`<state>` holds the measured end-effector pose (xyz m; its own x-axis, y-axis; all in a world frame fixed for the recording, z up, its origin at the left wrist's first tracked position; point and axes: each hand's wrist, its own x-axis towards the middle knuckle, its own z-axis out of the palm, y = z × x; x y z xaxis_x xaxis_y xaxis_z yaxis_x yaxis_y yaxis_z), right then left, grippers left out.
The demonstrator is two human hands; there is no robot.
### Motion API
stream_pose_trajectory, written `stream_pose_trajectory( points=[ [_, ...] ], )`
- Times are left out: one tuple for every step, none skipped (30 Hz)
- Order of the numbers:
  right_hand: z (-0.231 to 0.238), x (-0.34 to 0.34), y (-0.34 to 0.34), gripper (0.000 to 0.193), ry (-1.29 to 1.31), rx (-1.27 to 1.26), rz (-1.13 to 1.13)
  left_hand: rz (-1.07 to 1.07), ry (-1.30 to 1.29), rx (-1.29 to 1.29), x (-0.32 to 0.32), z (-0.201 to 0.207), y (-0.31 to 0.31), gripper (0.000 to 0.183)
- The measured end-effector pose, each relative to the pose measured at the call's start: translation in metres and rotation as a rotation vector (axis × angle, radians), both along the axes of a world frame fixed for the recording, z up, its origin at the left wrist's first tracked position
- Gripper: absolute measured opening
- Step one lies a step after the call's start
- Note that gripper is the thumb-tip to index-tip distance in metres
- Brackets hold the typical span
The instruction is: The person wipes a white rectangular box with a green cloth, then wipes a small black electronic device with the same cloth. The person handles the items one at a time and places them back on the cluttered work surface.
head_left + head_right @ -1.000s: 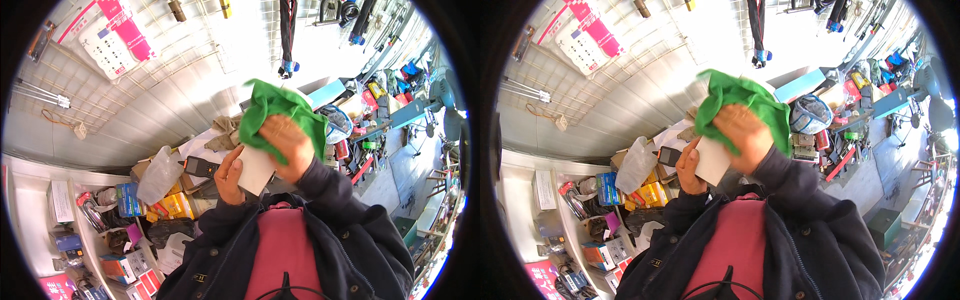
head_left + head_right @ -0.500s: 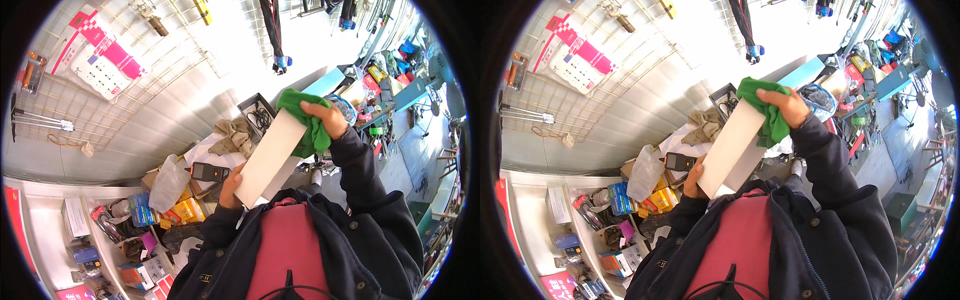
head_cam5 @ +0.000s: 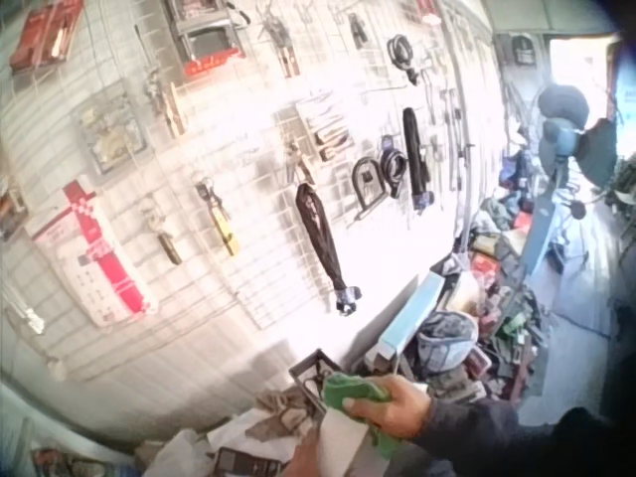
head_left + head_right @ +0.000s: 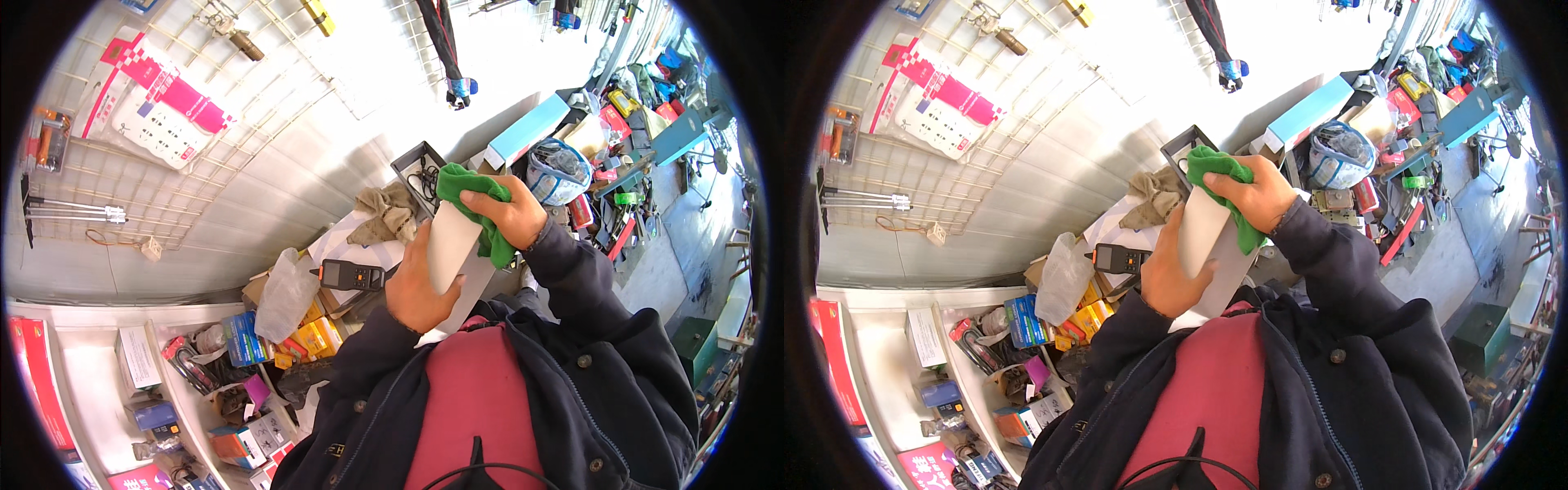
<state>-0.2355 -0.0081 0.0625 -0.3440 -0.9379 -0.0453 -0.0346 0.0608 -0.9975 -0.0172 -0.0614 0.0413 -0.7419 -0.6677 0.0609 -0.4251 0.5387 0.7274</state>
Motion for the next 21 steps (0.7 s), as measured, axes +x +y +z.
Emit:
stream_pose_trajectory(
  points=[
    [0.001, 0.001, 0.007, 0.039, -0.046, -0.016, -0.051, 0.002, 0.011, -0.003, 0.0, 0.0, 0.001, 0.097],
    [0.001, 0.001, 0.015, 0.04, -0.067, 0.061, -0.086, 0.036, -0.02, 0.038, 0.001, -0.001, 0.002, 0.094],
    [-0.001, 0.001, 0.022, 0.039, -0.095, 0.072, -0.119, -0.001, 0.027, 0.022, 0.002, -0.001, 0.003, 0.093],
    [-0.005, -0.002, 0.029, 0.039, -0.125, 0.081, -0.143, -0.007, 0.035, 0.046, 0.004, -0.002, 0.003, 0.091],
    [-0.008, -0.009, 0.039, 0.038, -0.25, -0.009, -0.021, -0.004, 0.052, 0.081, 0.005, -0.002, 0.004, 0.089],
    [-0.013, -0.013, 0.046, 0.038, -0.296, 0.054, -0.089, -0.015, 0.057, 0.041, 0.007, -0.003, 0.005, 0.089],
    [-0.019, -0.018, 0.055, 0.037, -0.352, 0.056, -0.136, -0.02, 0.069, 0.012, 0.008, -0.004, 0.005, 0.088],
    [-0.027, -0.022, 0.061, 0.036, -0.422, 0.033, -0.156, -0.036, 0.09, -0.021, 0.009, -0.004, 0.005, 0.088],
    [-0.031, -0.032, 0.073, 0.035, -0.509, -0.036, -0.041, -0.002, 0.078, 0.018, 0.01, -0.005, 0.004, 0.088],
    [-0.04, -0.033, 0.078, 0.035, -0.432, 0.049, -0.181, 0.019, 0.077, 0.051, 0.011, -0.006, 0.002, 0.088],
    [-0.046, -0.038, 0.084, 0.037, -0.393, 0.1, -0.197, 0.055, 0.084, 0.097, 0.013, -0.007, -0.001, 0.087],
    [-0.052, -0.039, 0.088, 0.039, -0.367, 0.181, -0.276, 0.03, 0.13, 0.091, 0.015, -0.009, -0.004, 0.087],
    [-0.056, -0.04, 0.092, 0.04, -0.36, 0.098, -0.21, 0.021, 0.18, 0.101, 0.017, -0.011, -0.006, 0.087],
    [-0.057, -0.042, 0.093, 0.041, -0.353, 0.076, -0.209, 0.018, 0.213, 0.133, 0.019, -0.013, -0.008, 0.087],
    [-0.056, -0.042, 0.094, 0.043, -0.372, 0.12, -0.227, 0.0, 0.259, 0.181, 0.021, -0.014, -0.01, 0.086],
    [-0.052, -0.043, 0.093, 0.043, -0.409, -0.035, -0.24, -0.008, 0.271, 0.188, 0.022, -0.016, -0.011, 0.086],
    [-0.046, -0.043, 0.089, 0.043, -0.471, -0.126, -0.272, -0.018, 0.278, 0.201, 0.022, -0.016, -0.012, 0.086],
    [-0.038, -0.043, 0.086, 0.043, -0.55, -0.208, -0.296, -0.027, 0.286, 0.214, 0.022, -0.017, -0.012, 0.086],
    [-0.029, -0.041, 0.082, 0.041, -0.572, -0.287, -0.308, -0.06, 0.274, 0.208, 0.022, -0.017, -0.013, 0.087],
    [-0.019, -0.041, 0.079, 0.04, -0.478, -0.181, -0.248, -0.091, 0.262, 0.206, 0.022, -0.017, -0.013, 0.088],
    [-0.01, -0.038, 0.078, 0.04, -0.403, -0.088, -0.16, -0.124, 0.248, 0.206, 0.021, -0.017, -0.013, 0.089]
  ],
)
